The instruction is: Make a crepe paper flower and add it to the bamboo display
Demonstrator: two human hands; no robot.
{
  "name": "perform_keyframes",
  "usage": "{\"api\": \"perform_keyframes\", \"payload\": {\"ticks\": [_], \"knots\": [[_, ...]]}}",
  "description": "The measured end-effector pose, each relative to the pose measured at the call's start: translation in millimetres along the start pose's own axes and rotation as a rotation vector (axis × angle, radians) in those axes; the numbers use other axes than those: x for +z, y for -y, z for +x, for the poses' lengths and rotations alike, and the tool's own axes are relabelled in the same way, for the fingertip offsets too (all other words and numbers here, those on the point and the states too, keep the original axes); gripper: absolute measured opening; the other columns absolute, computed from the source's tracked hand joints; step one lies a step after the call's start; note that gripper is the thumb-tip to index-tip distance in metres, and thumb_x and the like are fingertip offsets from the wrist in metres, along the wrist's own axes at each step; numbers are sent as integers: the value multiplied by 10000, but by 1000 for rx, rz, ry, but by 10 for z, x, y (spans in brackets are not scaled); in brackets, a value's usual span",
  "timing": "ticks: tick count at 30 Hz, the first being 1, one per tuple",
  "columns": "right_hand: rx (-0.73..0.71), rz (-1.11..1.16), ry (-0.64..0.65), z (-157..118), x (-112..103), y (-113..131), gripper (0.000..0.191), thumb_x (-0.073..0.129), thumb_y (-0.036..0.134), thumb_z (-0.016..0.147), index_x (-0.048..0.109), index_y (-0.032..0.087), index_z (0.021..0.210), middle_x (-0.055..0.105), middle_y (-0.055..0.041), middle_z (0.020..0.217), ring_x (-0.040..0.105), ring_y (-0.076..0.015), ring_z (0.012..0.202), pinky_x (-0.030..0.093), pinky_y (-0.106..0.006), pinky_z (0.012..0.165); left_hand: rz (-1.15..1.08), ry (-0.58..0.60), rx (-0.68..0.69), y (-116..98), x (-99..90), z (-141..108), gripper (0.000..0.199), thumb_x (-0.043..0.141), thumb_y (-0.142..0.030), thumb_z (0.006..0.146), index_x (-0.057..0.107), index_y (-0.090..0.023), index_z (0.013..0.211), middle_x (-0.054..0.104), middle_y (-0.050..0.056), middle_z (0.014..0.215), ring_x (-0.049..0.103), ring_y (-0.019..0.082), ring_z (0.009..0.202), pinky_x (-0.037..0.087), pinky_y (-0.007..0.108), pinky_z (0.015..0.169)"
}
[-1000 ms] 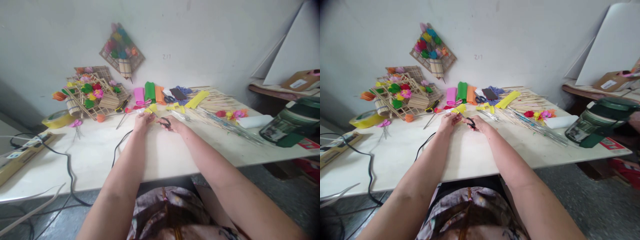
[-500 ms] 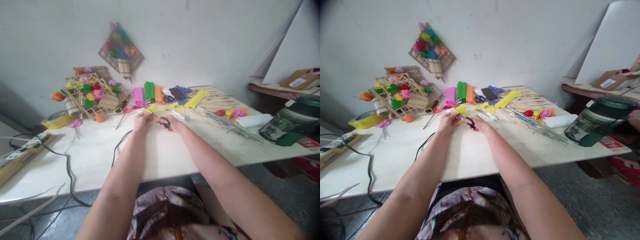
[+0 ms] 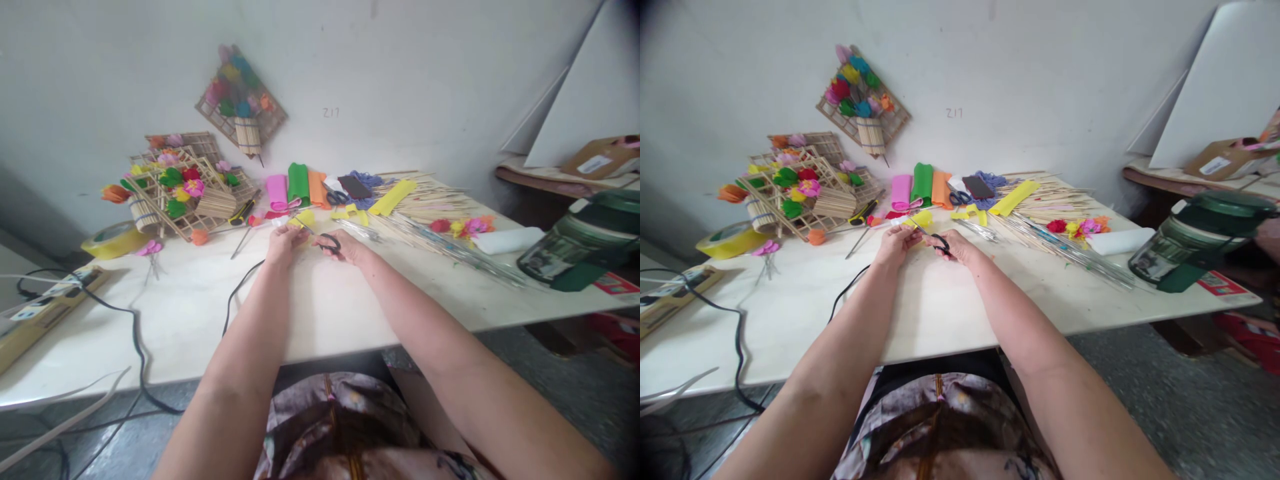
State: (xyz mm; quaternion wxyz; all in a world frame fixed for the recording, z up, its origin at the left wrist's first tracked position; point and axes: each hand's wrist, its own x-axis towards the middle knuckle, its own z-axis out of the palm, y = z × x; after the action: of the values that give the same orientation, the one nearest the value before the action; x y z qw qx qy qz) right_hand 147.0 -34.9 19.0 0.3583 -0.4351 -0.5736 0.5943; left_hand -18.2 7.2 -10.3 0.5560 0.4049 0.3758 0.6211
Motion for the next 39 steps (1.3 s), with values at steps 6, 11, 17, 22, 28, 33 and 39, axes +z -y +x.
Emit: {"api": "perform_keyframes", "payload": {"ticks": [6,11,17,22,28,33,39], "knots": [[-43,27,5,36,-8,-36,341,706,424,708,599,104,760,435,73,429,291,-15,335,176,-156,315,0,1,1,-5,-4,0,197,732,-216,617,548,-144,624,589,9,553,637,150,615,543,329,726],[-54,43,-25,11,31,0,303,715,381,695,586,107,716,446,69,437,293,-16,343,177,-156,306,-14,-14,-6,-8,2,1,179,718,-199,624,548,-145,620,585,4,544,628,137,602,549,327,729],[-63,-1,-24,42,20,-36,268,695,363,715,592,115,715,425,76,416,284,-18,330,148,-153,299,-24,-30,-5,-9,10,-7,187,724,-196,626,546,-143,639,592,16,560,640,155,625,543,345,744],[-80,-32,-6,111,-15,-114,255,689,358,724,593,122,715,427,76,421,284,-13,318,160,-147,300,-21,-27,-15,-1,5,1,199,732,-208,634,545,-142,643,599,20,576,635,149,620,542,339,739],[-59,-44,-4,85,5,-84,246,687,349,734,585,126,711,422,78,418,293,-21,330,176,-144,293,-29,-22,-8,5,3,8,212,741,-215,606,546,-140,643,608,23,571,621,136,586,540,292,665],[-38,-41,-4,68,3,-80,293,713,390,719,575,132,711,437,79,438,314,-14,341,227,-132,309,-39,-3,-12,-1,-2,6,205,732,-203,600,542,-139,641,610,23,561,626,140,590,538,289,659],[-53,-48,12,109,-28,-129,353,715,443,707,542,138,672,454,74,448,333,-9,339,234,-132,313,-15,23,-20,0,-4,6,200,723,-213,611,542,-142,661,634,33,594,631,143,604,537,293,668]]}}
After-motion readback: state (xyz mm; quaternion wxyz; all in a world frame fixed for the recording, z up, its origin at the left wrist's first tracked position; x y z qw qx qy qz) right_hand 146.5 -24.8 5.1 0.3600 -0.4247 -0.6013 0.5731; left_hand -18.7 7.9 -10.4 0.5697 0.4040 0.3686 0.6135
